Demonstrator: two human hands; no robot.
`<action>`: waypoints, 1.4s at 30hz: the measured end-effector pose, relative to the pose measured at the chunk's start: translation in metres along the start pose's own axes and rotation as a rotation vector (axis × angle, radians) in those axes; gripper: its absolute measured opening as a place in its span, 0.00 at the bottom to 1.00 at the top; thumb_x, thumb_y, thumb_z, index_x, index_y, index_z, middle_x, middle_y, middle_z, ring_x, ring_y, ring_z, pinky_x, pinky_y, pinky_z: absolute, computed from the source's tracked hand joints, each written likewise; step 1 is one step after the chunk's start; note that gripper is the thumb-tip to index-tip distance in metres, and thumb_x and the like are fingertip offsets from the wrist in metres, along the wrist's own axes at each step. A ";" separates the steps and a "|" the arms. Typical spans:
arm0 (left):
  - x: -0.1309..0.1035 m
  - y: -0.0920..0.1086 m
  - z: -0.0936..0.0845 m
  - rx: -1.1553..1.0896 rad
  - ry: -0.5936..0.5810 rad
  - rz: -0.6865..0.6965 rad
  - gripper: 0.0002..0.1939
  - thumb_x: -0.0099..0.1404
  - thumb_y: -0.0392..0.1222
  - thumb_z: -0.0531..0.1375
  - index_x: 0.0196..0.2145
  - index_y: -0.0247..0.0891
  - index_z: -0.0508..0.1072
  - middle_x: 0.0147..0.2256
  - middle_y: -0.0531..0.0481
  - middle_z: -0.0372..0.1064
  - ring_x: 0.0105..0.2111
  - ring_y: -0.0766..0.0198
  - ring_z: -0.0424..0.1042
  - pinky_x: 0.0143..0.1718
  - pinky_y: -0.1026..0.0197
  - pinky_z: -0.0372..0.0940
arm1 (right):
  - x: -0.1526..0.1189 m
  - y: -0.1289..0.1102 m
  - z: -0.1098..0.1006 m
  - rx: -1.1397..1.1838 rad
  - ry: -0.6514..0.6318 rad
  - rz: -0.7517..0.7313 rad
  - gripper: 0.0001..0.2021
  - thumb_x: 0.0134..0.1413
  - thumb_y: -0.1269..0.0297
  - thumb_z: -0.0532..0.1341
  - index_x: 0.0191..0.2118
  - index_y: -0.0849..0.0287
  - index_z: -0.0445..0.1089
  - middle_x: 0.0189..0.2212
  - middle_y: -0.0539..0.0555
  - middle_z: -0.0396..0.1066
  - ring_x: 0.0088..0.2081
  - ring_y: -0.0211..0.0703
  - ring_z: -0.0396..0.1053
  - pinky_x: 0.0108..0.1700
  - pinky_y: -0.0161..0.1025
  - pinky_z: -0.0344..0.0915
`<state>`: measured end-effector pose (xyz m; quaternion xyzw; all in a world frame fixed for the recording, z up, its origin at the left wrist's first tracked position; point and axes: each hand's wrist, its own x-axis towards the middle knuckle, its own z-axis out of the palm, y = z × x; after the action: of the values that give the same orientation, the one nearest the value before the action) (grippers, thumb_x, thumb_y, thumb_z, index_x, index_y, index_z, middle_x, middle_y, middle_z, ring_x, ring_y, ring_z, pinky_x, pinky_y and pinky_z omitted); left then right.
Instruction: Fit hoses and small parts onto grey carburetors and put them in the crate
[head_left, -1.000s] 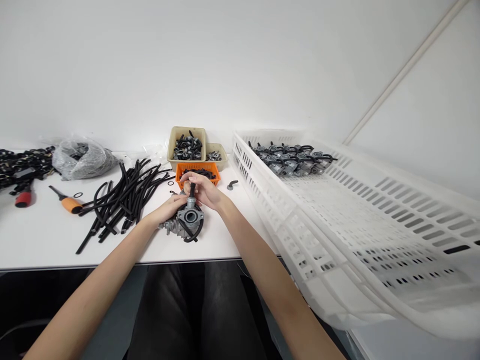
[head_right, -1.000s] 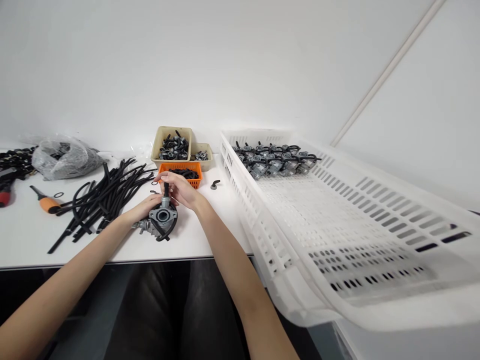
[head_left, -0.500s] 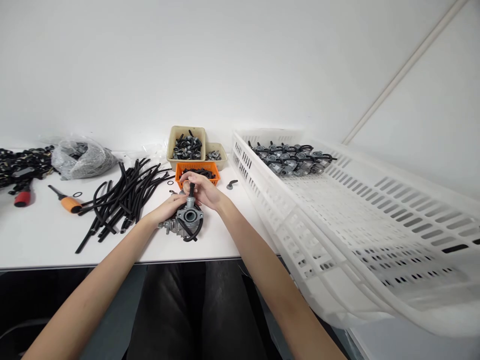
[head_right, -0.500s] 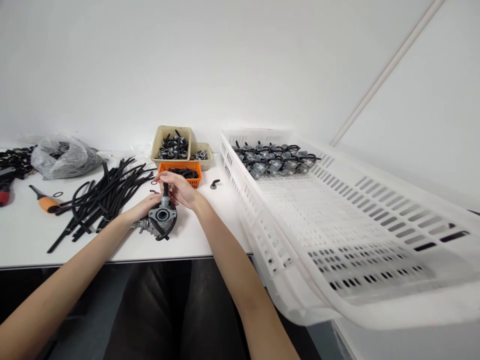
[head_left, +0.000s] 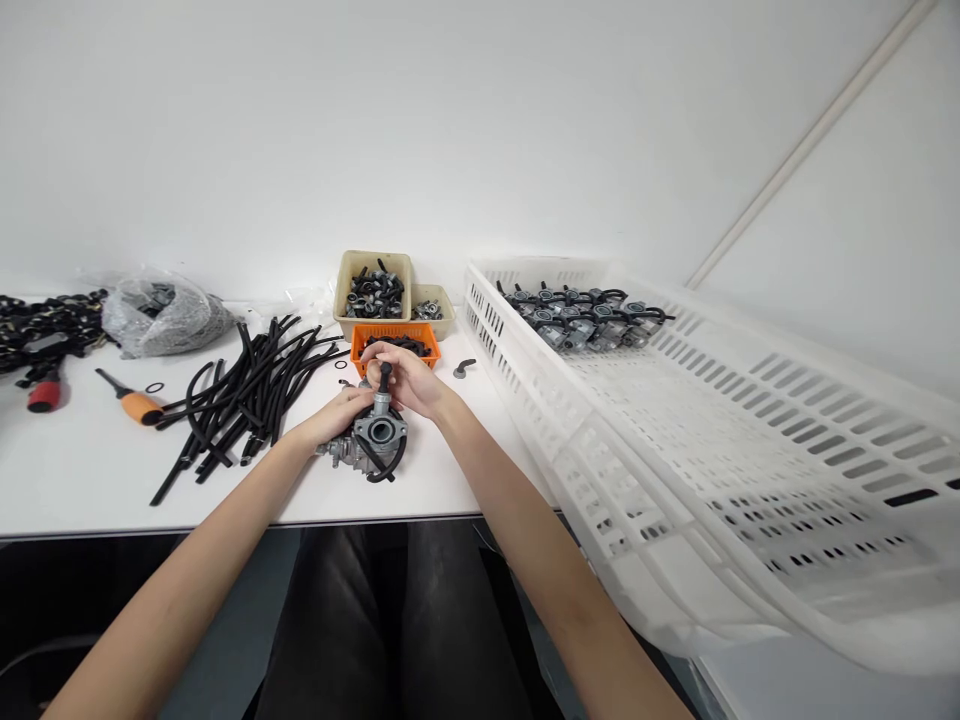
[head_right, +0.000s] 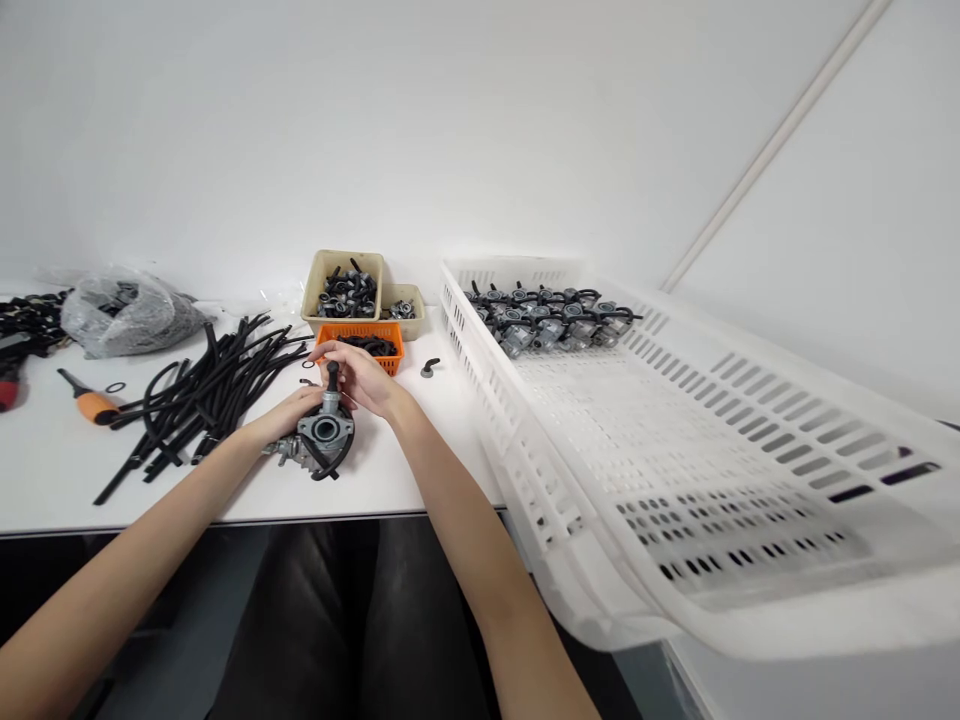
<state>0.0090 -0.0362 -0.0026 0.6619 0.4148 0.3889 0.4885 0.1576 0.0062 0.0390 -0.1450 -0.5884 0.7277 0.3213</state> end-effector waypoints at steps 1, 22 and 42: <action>0.000 0.000 0.000 -0.008 0.000 -0.001 0.23 0.57 0.58 0.55 0.32 0.34 0.77 0.32 0.45 0.75 0.35 0.58 0.72 0.42 0.59 0.65 | 0.000 0.000 0.000 -0.001 -0.002 -0.001 0.10 0.52 0.60 0.55 0.38 0.58 0.65 0.19 0.45 0.57 0.17 0.32 0.51 0.12 0.28 0.46; 0.000 -0.001 -0.001 0.030 0.007 0.006 0.22 0.58 0.55 0.54 0.32 0.34 0.77 0.31 0.46 0.75 0.36 0.58 0.70 0.41 0.60 0.64 | -0.002 0.002 0.000 -0.027 -0.037 -0.040 0.11 0.54 0.58 0.56 0.40 0.59 0.66 0.20 0.45 0.55 0.17 0.31 0.50 0.13 0.29 0.45; 0.000 0.000 -0.001 -0.003 -0.020 -0.008 0.21 0.57 0.55 0.55 0.31 0.34 0.77 0.32 0.47 0.74 0.36 0.58 0.70 0.43 0.60 0.63 | -0.004 -0.004 0.003 -0.022 -0.054 0.007 0.13 0.54 0.56 0.51 0.39 0.58 0.65 0.20 0.45 0.55 0.16 0.32 0.50 0.11 0.30 0.44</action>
<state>0.0084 -0.0358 -0.0022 0.6633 0.4120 0.3810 0.4952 0.1598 0.0018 0.0435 -0.1306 -0.6042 0.7261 0.3011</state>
